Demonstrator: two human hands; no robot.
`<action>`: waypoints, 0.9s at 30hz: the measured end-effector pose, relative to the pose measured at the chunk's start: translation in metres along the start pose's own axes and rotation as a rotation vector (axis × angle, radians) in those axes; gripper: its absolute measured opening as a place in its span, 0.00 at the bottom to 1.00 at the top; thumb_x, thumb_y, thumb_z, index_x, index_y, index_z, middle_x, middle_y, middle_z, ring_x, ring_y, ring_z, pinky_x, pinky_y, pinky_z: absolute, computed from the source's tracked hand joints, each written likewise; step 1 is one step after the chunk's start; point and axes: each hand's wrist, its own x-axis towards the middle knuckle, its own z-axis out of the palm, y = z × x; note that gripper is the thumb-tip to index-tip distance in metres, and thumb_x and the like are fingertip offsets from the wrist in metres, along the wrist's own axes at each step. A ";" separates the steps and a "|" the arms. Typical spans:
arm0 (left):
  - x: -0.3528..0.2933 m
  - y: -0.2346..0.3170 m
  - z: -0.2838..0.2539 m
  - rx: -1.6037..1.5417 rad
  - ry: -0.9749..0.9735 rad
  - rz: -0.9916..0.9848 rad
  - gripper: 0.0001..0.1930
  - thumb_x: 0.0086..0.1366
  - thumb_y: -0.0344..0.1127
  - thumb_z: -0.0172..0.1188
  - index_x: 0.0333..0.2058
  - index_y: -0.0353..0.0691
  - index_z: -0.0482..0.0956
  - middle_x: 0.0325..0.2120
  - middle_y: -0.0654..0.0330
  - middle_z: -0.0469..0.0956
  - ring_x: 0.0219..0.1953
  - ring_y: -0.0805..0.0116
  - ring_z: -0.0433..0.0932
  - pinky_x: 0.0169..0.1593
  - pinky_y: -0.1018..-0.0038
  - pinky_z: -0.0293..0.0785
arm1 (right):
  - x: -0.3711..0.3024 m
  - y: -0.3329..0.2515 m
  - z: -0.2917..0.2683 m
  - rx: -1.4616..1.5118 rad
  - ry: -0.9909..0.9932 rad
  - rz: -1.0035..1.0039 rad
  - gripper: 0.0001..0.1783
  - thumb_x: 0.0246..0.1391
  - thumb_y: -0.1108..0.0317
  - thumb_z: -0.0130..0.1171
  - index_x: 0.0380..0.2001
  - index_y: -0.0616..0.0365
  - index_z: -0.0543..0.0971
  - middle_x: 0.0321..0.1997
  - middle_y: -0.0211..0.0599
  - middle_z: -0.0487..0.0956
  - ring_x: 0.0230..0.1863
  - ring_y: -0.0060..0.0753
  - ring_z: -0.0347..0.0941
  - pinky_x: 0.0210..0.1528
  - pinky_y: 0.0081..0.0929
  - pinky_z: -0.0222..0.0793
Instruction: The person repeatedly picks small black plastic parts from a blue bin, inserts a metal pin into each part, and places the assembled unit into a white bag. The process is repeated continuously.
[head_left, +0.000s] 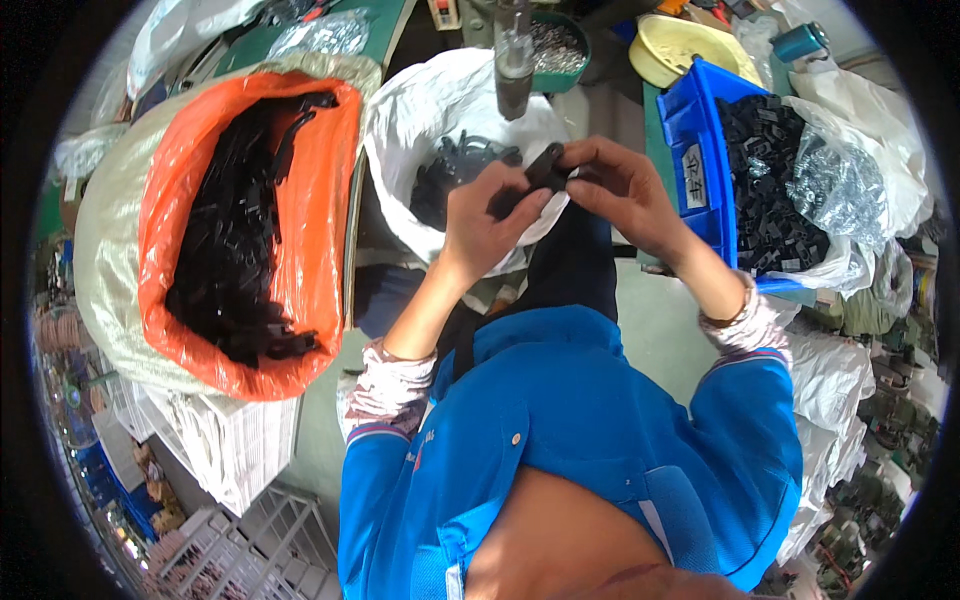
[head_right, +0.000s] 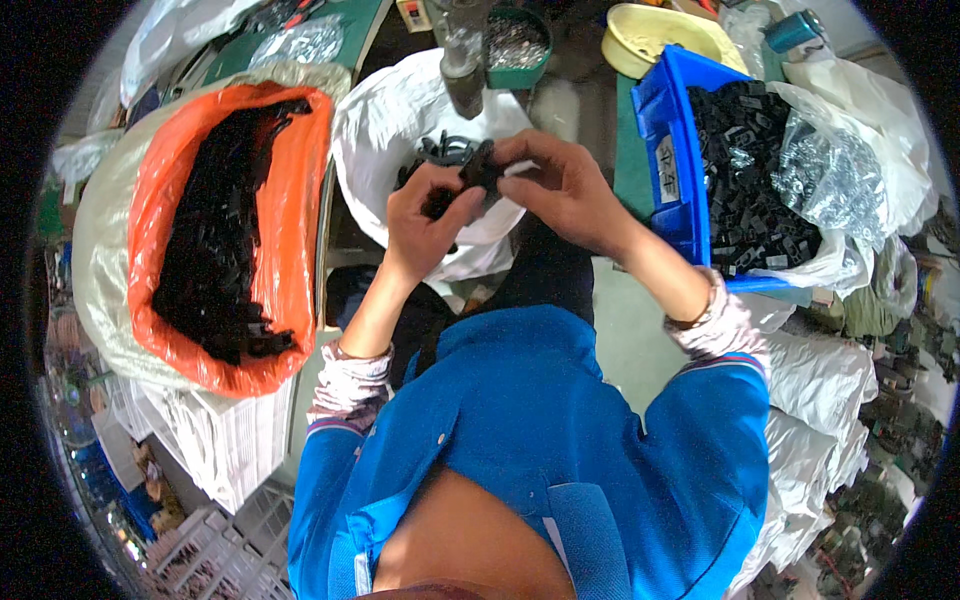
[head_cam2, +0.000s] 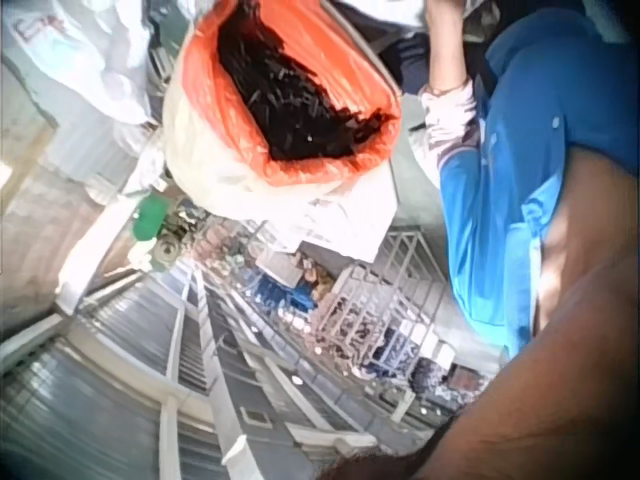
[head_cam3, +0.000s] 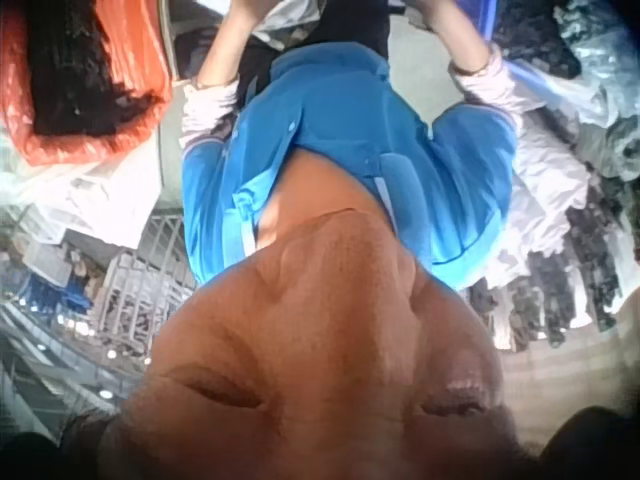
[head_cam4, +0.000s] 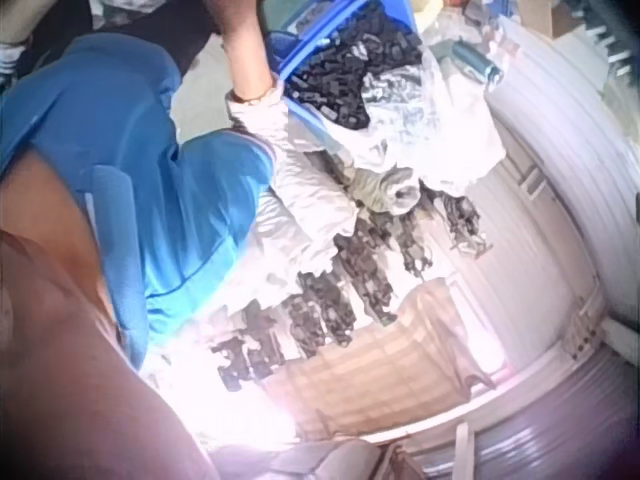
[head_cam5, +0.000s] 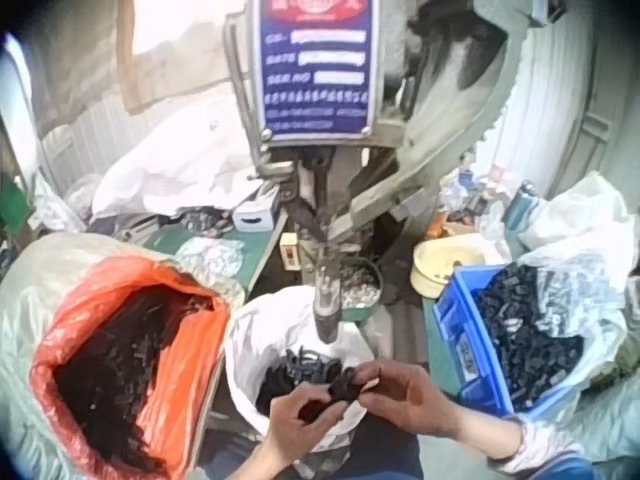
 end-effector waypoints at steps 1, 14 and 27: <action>0.000 -0.001 0.001 0.024 0.001 0.050 0.09 0.55 0.28 0.66 0.28 0.35 0.72 0.21 0.63 0.74 0.24 0.83 0.66 0.25 0.82 0.64 | 0.006 -0.010 -0.010 -0.178 -0.056 0.050 0.12 0.54 0.73 0.56 0.42 0.64 0.75 0.38 0.34 0.79 0.41 0.21 0.73 0.45 0.23 0.69; -0.018 -0.007 -0.011 -0.134 0.052 -0.266 0.09 0.62 0.26 0.57 0.27 0.38 0.65 0.25 0.61 0.75 0.24 0.81 0.72 0.27 0.83 0.65 | 0.178 0.056 -0.333 -1.177 -0.156 0.412 0.10 0.36 0.78 0.54 0.27 0.62 0.79 0.21 0.36 0.77 0.21 0.31 0.73 0.21 0.29 0.68; -0.017 -0.004 -0.023 -0.177 0.275 -0.347 0.11 0.67 0.34 0.52 0.28 0.40 0.62 0.25 0.54 0.74 0.20 0.72 0.74 0.13 0.85 0.59 | 0.190 0.051 -0.355 -0.886 -0.142 0.475 0.03 0.44 0.77 0.55 0.25 0.59 0.76 0.19 0.27 0.74 0.19 0.23 0.69 0.20 0.21 0.64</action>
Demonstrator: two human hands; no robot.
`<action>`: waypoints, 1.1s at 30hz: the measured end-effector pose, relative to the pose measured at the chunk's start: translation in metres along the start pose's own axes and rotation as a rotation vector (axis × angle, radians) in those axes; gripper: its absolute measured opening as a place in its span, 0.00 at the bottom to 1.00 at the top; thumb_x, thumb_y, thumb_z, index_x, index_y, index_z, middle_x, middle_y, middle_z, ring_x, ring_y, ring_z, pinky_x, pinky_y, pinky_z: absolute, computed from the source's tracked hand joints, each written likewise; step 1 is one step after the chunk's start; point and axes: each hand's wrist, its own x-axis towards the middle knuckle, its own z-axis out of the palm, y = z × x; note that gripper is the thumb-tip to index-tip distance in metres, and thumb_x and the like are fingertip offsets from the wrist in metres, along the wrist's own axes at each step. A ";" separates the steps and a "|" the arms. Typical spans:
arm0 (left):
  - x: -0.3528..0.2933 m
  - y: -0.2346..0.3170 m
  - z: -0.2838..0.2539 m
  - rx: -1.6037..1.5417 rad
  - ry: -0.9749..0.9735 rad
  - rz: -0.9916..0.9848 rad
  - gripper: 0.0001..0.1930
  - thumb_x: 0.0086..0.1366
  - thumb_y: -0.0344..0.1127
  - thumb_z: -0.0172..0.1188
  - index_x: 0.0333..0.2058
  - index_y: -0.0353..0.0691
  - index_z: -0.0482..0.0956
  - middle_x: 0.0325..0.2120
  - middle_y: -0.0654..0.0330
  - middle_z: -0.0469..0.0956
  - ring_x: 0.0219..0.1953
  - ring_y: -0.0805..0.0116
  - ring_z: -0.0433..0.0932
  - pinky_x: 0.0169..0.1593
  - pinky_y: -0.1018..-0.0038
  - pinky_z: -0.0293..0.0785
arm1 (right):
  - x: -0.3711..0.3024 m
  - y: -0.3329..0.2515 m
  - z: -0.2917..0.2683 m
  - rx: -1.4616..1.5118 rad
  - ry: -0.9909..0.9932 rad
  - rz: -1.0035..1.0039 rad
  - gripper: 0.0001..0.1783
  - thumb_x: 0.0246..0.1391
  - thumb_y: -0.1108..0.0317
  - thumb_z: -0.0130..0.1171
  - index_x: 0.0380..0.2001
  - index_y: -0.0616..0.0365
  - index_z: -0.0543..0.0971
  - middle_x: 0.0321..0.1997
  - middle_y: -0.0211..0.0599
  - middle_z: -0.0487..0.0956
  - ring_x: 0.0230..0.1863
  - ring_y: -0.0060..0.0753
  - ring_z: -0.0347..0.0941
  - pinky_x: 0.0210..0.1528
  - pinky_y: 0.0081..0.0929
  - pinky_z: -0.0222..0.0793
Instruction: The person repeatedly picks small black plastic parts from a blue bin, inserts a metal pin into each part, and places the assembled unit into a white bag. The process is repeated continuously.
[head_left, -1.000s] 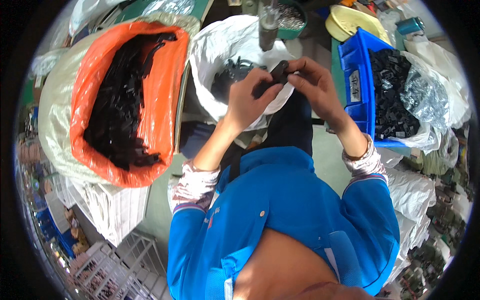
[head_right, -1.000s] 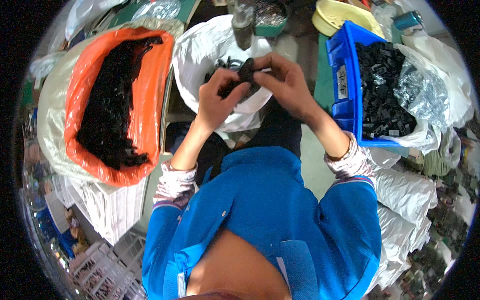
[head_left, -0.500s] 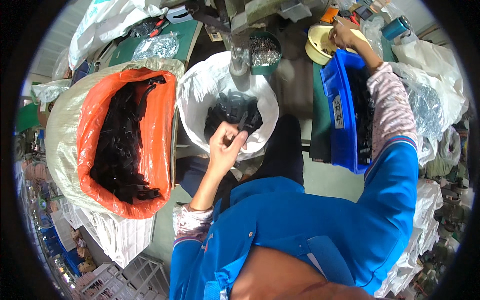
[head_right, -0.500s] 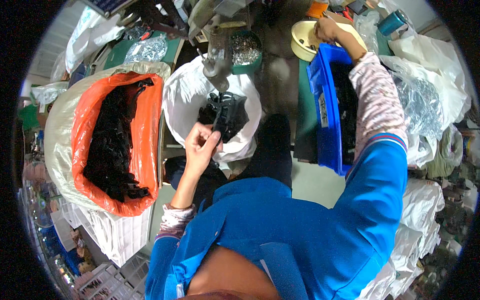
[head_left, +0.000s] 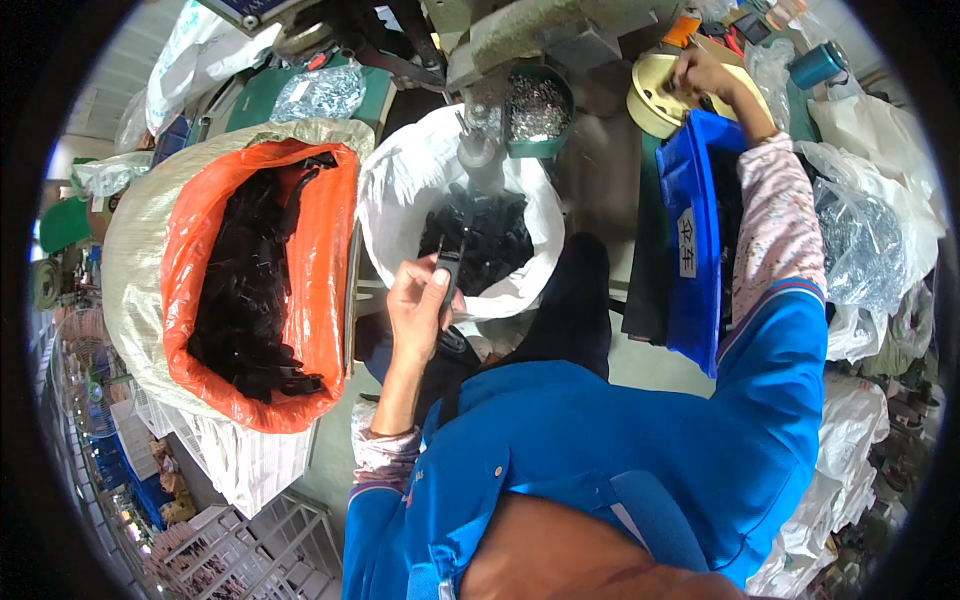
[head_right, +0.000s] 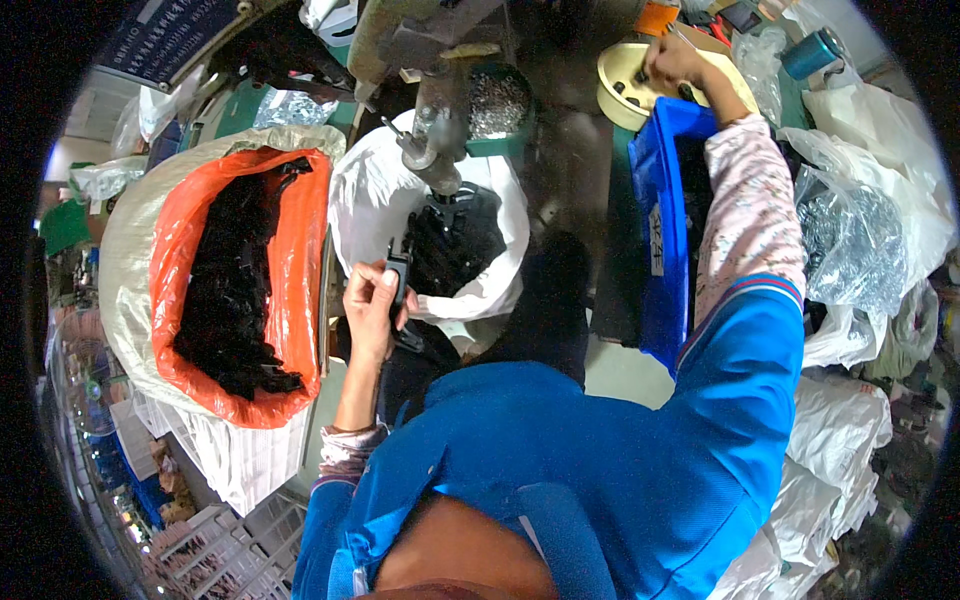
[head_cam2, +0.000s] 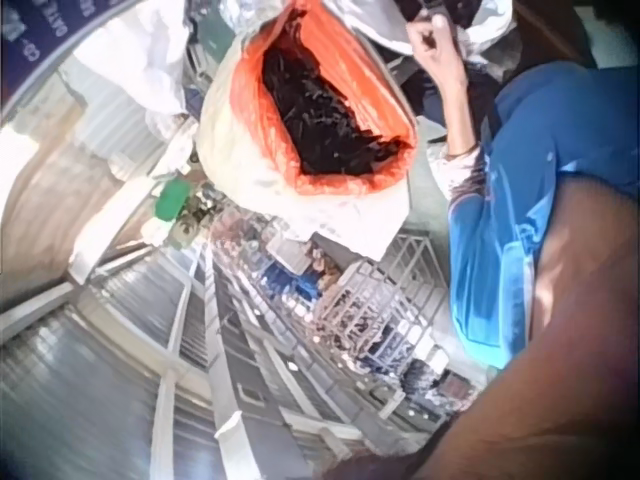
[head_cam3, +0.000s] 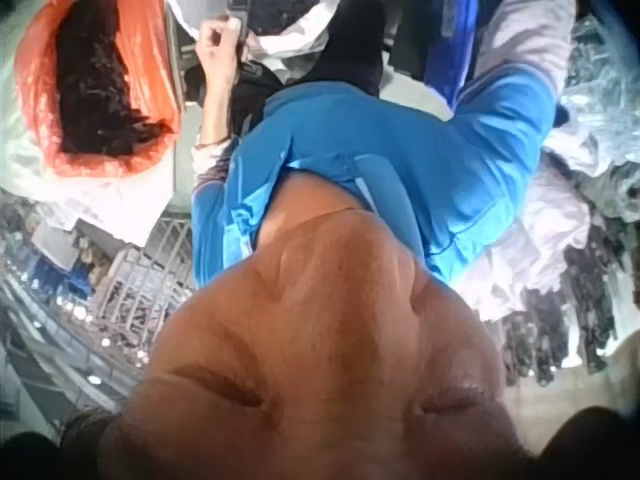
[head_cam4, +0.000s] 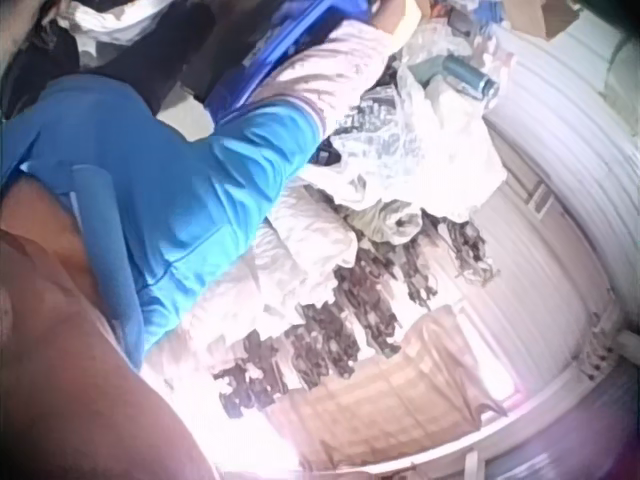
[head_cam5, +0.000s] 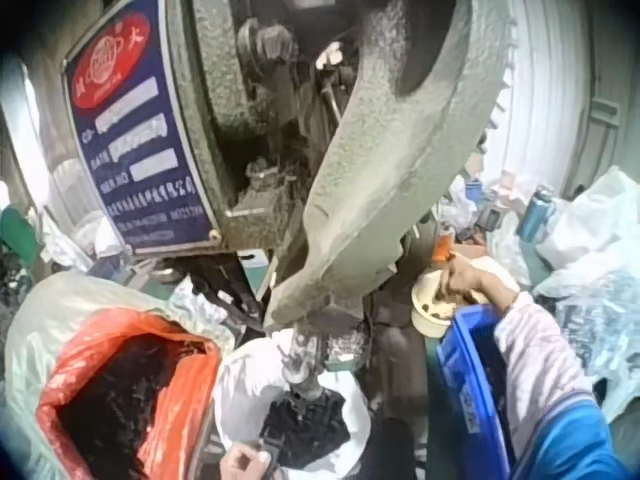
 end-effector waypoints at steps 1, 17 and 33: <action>0.005 -0.002 -0.003 -0.007 -0.031 -0.015 0.11 0.67 0.34 0.52 0.27 0.40 0.62 0.34 0.50 0.74 0.20 0.72 0.75 0.13 0.85 0.60 | -0.017 -0.008 -0.008 0.189 0.099 -0.053 0.03 0.45 0.76 0.55 0.26 0.58 0.77 0.22 0.28 0.76 0.25 0.21 0.72 0.25 0.20 0.67; 0.055 0.047 0.039 0.099 -0.232 0.321 0.11 0.56 0.25 0.63 0.22 0.35 0.67 0.48 0.49 0.76 0.36 0.76 0.75 0.36 0.80 0.71 | -0.162 -0.224 0.126 0.824 -0.010 -0.394 0.09 0.56 0.67 0.58 0.38 0.59 0.76 0.34 0.31 0.79 0.34 0.19 0.76 0.36 0.16 0.72; 0.053 0.052 0.023 0.414 -0.172 0.730 0.11 0.51 0.26 0.65 0.23 0.34 0.69 0.43 0.52 0.79 0.33 0.65 0.81 0.34 0.75 0.74 | -0.164 -0.268 0.169 0.308 0.226 -0.610 0.12 0.50 0.77 0.61 0.41 0.62 0.78 0.29 0.33 0.78 0.28 0.20 0.76 0.29 0.17 0.71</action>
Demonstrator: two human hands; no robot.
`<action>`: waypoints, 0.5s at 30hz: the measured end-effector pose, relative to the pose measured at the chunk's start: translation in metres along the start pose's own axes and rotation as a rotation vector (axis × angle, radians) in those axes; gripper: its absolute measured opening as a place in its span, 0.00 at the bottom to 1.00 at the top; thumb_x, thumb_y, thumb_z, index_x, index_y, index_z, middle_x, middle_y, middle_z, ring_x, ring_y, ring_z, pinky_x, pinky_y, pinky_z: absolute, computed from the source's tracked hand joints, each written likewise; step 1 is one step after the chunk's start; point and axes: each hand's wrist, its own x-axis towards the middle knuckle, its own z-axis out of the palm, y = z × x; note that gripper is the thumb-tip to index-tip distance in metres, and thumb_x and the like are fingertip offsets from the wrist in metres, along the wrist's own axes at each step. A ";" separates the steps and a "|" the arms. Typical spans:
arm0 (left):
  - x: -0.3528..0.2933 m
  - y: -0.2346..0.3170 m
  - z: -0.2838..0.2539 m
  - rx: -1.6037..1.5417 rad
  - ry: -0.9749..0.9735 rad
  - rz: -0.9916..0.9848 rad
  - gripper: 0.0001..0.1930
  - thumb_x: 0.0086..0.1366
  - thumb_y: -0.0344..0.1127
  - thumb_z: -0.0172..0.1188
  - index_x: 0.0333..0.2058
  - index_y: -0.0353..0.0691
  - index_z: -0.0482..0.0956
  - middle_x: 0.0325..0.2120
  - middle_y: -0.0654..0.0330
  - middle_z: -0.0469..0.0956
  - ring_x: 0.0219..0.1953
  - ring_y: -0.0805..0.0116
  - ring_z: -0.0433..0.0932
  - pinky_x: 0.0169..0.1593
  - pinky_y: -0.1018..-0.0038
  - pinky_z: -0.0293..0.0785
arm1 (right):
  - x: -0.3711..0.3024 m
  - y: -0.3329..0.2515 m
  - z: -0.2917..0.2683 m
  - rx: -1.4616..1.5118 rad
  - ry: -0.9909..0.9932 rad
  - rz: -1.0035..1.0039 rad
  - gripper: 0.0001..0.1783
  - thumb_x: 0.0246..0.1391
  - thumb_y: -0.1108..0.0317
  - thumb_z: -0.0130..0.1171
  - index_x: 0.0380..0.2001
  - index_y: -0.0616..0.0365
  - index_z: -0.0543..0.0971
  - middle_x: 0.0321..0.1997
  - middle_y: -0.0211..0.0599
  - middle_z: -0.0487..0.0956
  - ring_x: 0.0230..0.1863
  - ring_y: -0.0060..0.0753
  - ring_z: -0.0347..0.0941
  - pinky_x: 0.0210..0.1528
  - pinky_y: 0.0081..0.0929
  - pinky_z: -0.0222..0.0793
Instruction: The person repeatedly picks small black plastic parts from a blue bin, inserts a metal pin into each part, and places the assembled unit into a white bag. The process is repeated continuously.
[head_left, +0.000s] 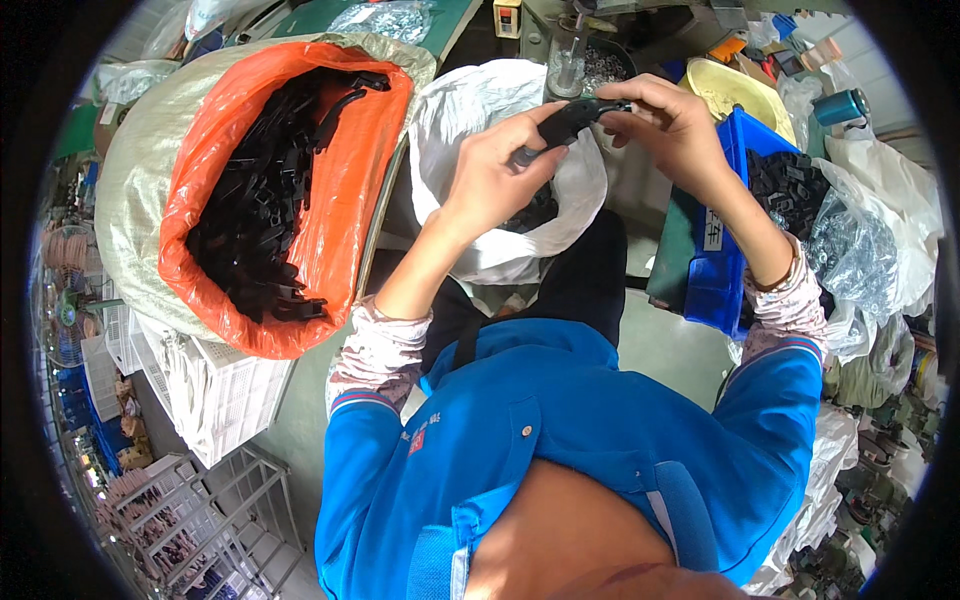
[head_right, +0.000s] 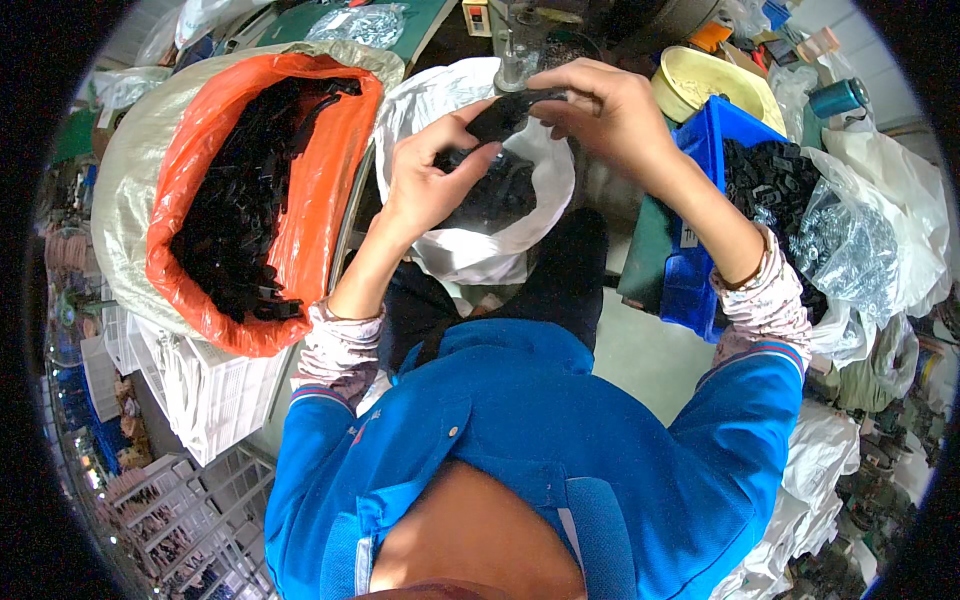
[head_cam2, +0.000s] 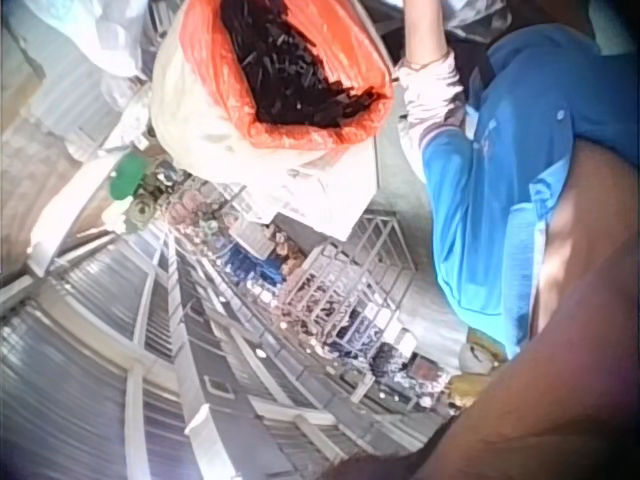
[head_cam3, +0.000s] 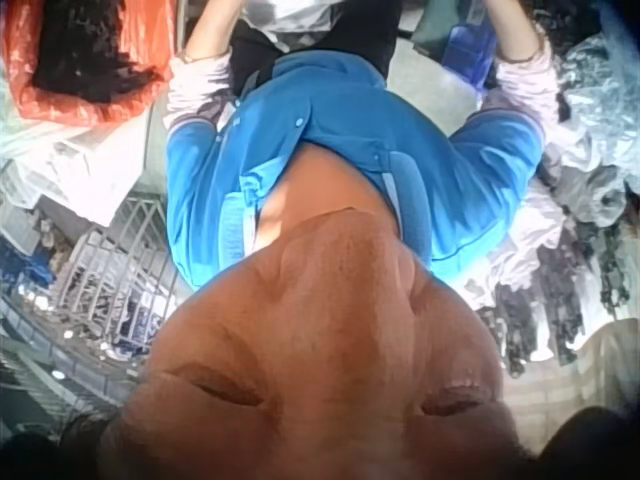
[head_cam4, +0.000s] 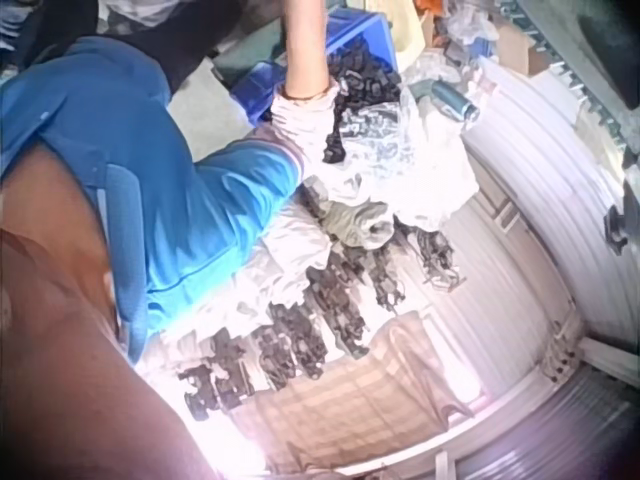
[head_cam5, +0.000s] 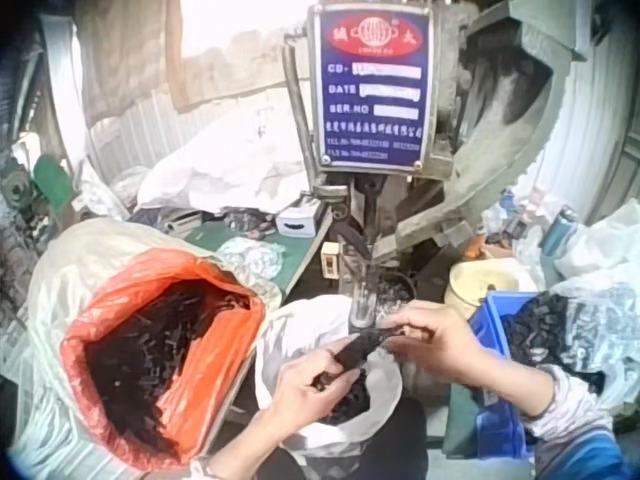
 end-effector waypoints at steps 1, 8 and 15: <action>0.001 0.002 0.000 0.030 -0.006 0.000 0.11 0.51 0.26 0.65 0.23 0.34 0.69 0.43 0.53 0.79 0.31 0.65 0.81 0.33 0.75 0.74 | 0.000 0.001 0.003 -0.047 0.015 -0.081 0.12 0.48 0.78 0.62 0.39 0.62 0.78 0.29 0.34 0.77 0.27 0.22 0.77 0.27 0.19 0.72; 0.028 -0.005 -0.007 0.283 0.029 0.200 0.10 0.49 0.29 0.65 0.23 0.35 0.71 0.40 0.58 0.80 0.26 0.59 0.78 0.29 0.72 0.74 | 0.012 0.010 0.010 -0.054 0.123 -0.263 0.12 0.46 0.80 0.64 0.37 0.63 0.79 0.30 0.37 0.77 0.27 0.23 0.78 0.26 0.19 0.72; 0.052 -0.014 -0.024 0.389 -0.030 0.338 0.11 0.49 0.31 0.66 0.33 0.37 0.79 0.28 0.57 0.80 0.24 0.62 0.77 0.28 0.71 0.72 | 0.032 0.017 0.007 -0.100 0.202 -0.372 0.13 0.44 0.79 0.65 0.37 0.63 0.79 0.30 0.37 0.78 0.27 0.23 0.78 0.26 0.18 0.70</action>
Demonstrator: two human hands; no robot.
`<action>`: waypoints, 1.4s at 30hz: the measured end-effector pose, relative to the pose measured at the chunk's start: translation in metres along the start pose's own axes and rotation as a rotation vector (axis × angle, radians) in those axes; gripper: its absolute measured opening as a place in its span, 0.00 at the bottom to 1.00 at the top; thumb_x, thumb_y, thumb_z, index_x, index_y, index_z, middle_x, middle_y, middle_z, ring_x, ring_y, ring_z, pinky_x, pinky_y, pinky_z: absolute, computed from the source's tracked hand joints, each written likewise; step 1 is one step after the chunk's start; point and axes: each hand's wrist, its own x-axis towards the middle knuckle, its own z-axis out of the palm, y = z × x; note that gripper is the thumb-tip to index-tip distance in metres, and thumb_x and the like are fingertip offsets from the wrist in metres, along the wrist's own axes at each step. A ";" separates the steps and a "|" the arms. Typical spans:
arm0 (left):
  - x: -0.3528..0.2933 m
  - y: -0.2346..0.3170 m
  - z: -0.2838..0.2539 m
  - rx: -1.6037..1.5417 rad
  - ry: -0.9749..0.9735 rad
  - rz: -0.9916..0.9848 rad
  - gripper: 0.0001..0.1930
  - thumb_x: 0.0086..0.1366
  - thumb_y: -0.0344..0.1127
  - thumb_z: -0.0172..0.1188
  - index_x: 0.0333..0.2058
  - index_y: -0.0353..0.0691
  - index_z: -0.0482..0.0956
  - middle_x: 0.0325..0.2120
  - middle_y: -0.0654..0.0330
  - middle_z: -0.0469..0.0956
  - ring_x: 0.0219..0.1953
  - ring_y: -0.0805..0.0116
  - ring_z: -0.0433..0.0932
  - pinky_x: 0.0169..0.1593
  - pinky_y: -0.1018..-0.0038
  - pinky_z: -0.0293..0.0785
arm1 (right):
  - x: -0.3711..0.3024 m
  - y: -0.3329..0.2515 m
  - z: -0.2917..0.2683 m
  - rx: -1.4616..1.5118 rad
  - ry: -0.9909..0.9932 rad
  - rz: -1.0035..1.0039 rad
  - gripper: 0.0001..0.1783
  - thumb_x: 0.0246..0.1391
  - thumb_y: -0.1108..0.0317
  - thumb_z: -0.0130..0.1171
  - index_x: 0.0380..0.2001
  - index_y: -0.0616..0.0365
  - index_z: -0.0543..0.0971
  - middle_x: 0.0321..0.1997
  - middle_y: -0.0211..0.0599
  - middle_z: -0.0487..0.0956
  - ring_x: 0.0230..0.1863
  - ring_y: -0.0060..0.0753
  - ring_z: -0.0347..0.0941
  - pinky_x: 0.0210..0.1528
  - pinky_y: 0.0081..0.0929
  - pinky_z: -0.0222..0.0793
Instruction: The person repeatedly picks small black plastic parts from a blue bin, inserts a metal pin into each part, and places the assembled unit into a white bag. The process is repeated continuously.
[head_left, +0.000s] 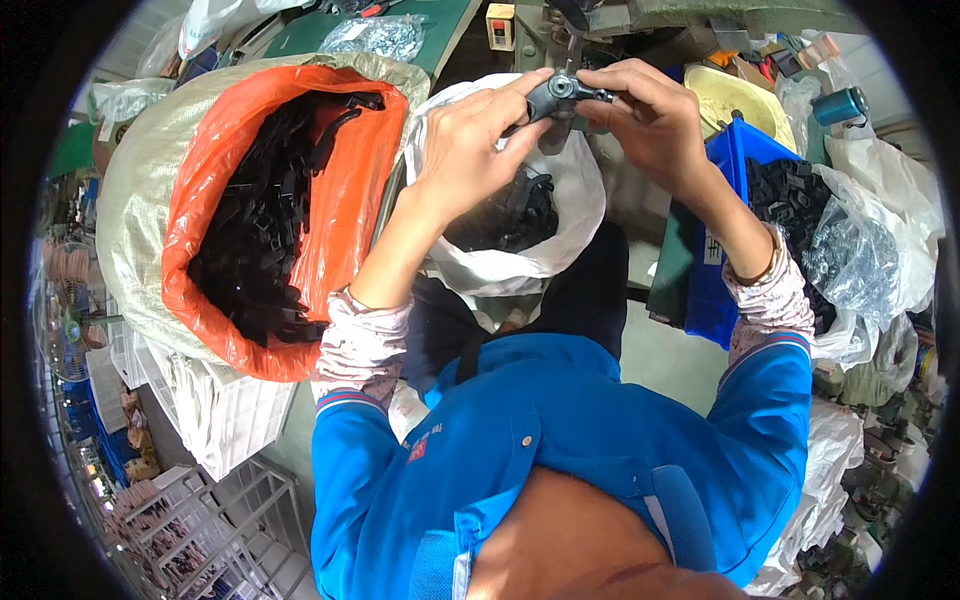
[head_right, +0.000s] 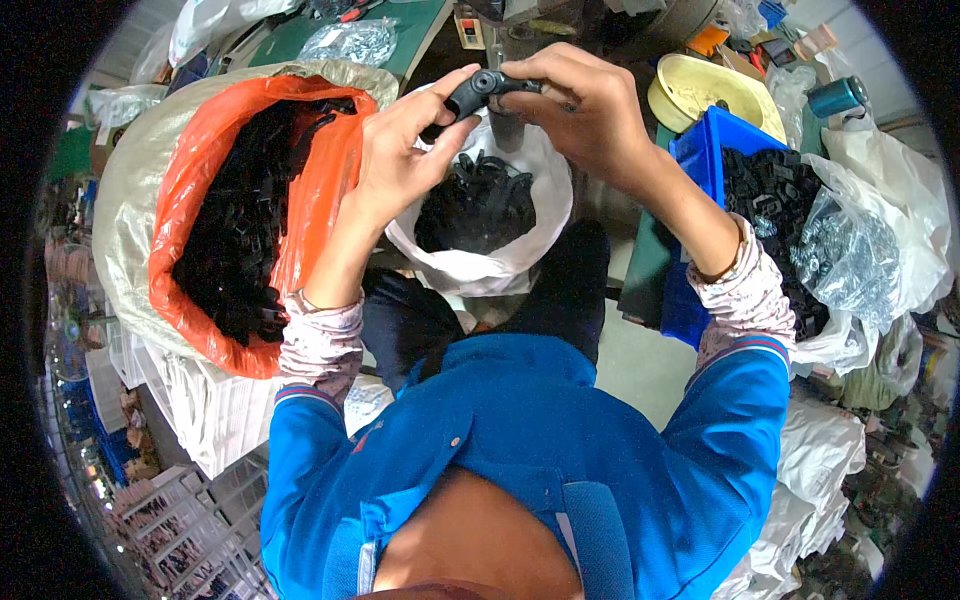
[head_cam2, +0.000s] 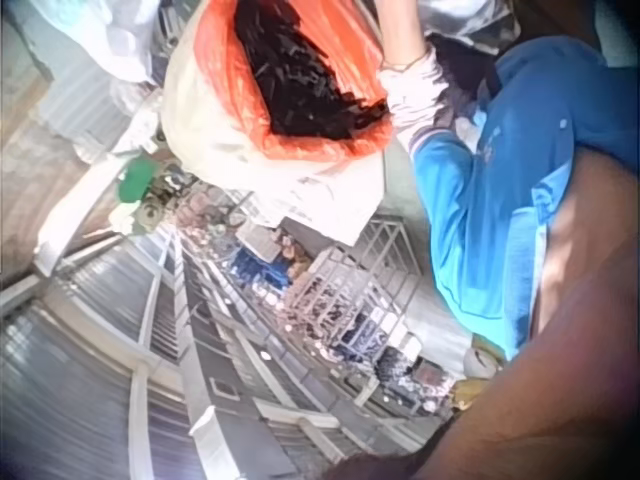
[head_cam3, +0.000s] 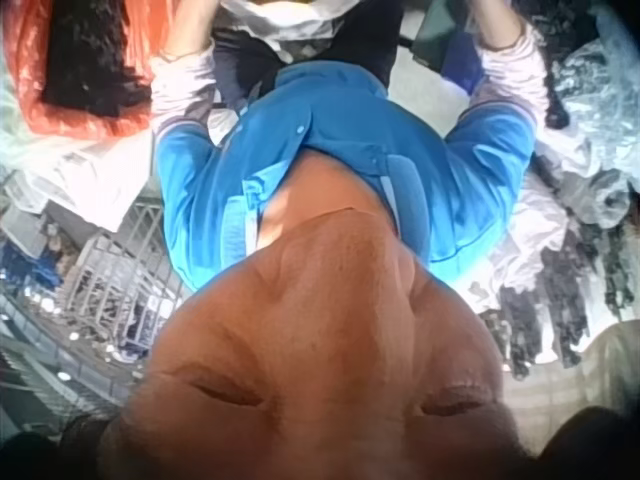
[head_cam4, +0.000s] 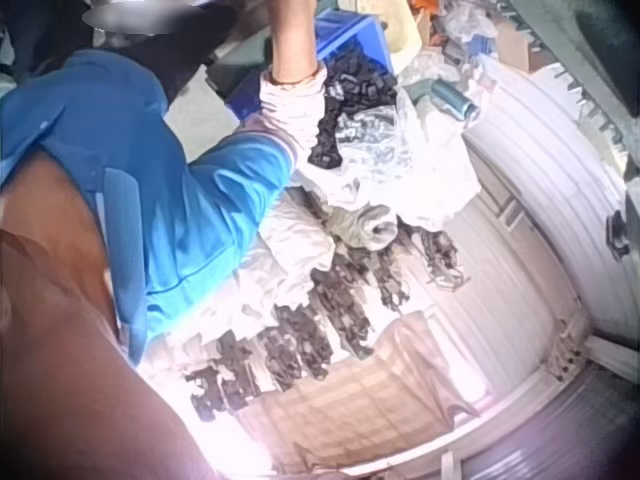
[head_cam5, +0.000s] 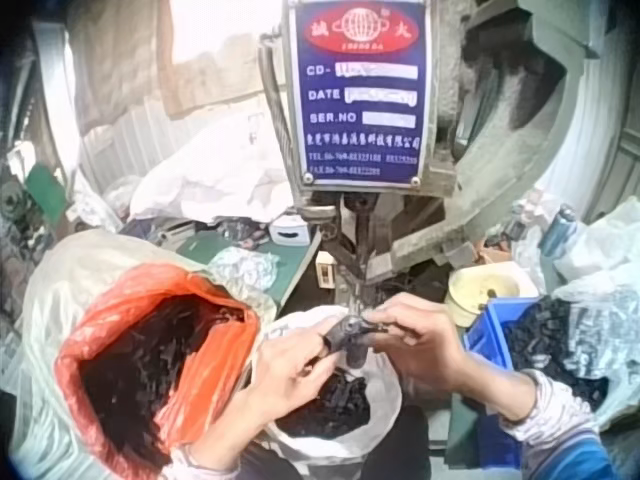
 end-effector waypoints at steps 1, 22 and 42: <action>0.004 -0.001 -0.001 0.011 -0.002 -0.021 0.14 0.49 0.31 0.66 0.37 0.39 0.80 0.25 0.58 0.79 0.25 0.63 0.76 0.28 0.72 0.72 | 0.003 0.001 -0.001 -0.030 0.007 -0.030 0.13 0.44 0.79 0.65 0.37 0.63 0.80 0.30 0.37 0.78 0.27 0.23 0.78 0.26 0.17 0.70; 0.049 0.003 -0.020 -0.039 -0.340 -0.273 0.16 0.54 0.37 0.65 0.21 0.36 0.66 0.14 0.60 0.65 0.18 0.76 0.62 0.22 0.75 0.62 | 0.018 0.012 -0.010 0.146 -0.110 0.571 0.16 0.49 0.66 0.65 0.40 0.64 0.80 0.22 0.32 0.80 0.24 0.17 0.75 0.26 0.18 0.73; 0.033 0.006 -0.024 0.025 -0.351 -0.251 0.11 0.57 0.37 0.64 0.30 0.36 0.75 0.18 0.53 0.74 0.17 0.67 0.71 0.23 0.72 0.66 | -0.011 0.150 0.002 -0.608 -0.131 0.447 0.14 0.48 0.67 0.54 0.39 0.56 0.80 0.34 0.46 0.81 0.37 0.42 0.78 0.41 0.31 0.73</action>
